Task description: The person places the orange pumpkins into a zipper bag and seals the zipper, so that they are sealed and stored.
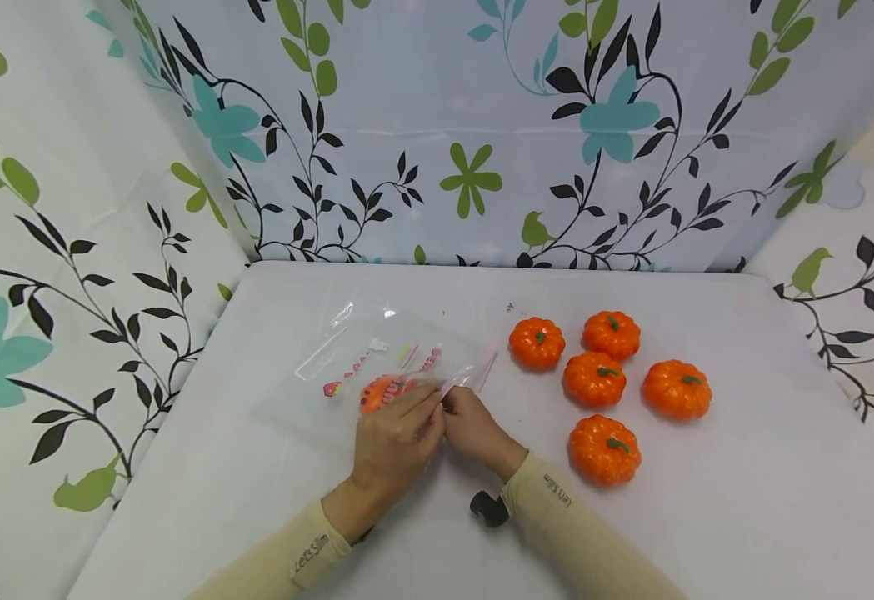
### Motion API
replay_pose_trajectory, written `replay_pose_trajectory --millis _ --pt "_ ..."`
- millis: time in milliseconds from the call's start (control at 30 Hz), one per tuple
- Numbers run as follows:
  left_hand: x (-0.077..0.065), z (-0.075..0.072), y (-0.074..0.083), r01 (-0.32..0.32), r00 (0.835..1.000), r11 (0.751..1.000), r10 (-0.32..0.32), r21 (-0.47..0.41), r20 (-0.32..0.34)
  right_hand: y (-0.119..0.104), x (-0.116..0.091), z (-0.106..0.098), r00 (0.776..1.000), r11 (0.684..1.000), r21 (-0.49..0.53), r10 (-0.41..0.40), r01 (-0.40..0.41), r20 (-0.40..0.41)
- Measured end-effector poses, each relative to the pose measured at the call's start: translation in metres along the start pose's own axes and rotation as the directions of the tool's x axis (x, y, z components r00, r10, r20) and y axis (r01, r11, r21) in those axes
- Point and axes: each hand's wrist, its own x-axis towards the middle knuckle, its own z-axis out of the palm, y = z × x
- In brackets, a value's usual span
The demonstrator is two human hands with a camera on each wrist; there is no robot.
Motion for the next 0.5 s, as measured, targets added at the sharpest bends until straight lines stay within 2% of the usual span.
replay_pose_trajectory --millis 100,233,400,500 --pt "0.0 0.001 0.001 0.018 1.0 1.0 -0.018 0.005 0.01 0.003 0.0 -0.004 0.999 1.0 0.027 0.013 -0.014 0.051" --pt "0.0 0.003 0.0 0.024 1.0 1.0 -0.024 0.008 0.003 0.003 -0.009 -0.011 0.997 0.999 -0.033 0.005 -0.003 0.076" --pt "0.003 0.005 -0.004 0.02 1.0 0.999 -0.02 0.035 -0.005 -0.01 -0.036 -0.032 1.0 0.984 -0.177 -0.015 0.013 -0.009" --pt "0.005 0.005 -0.006 0.02 1.0 0.999 -0.02 0.051 -0.005 -0.021 -0.057 -0.051 0.992 0.943 -0.334 -0.054 0.013 -0.114"
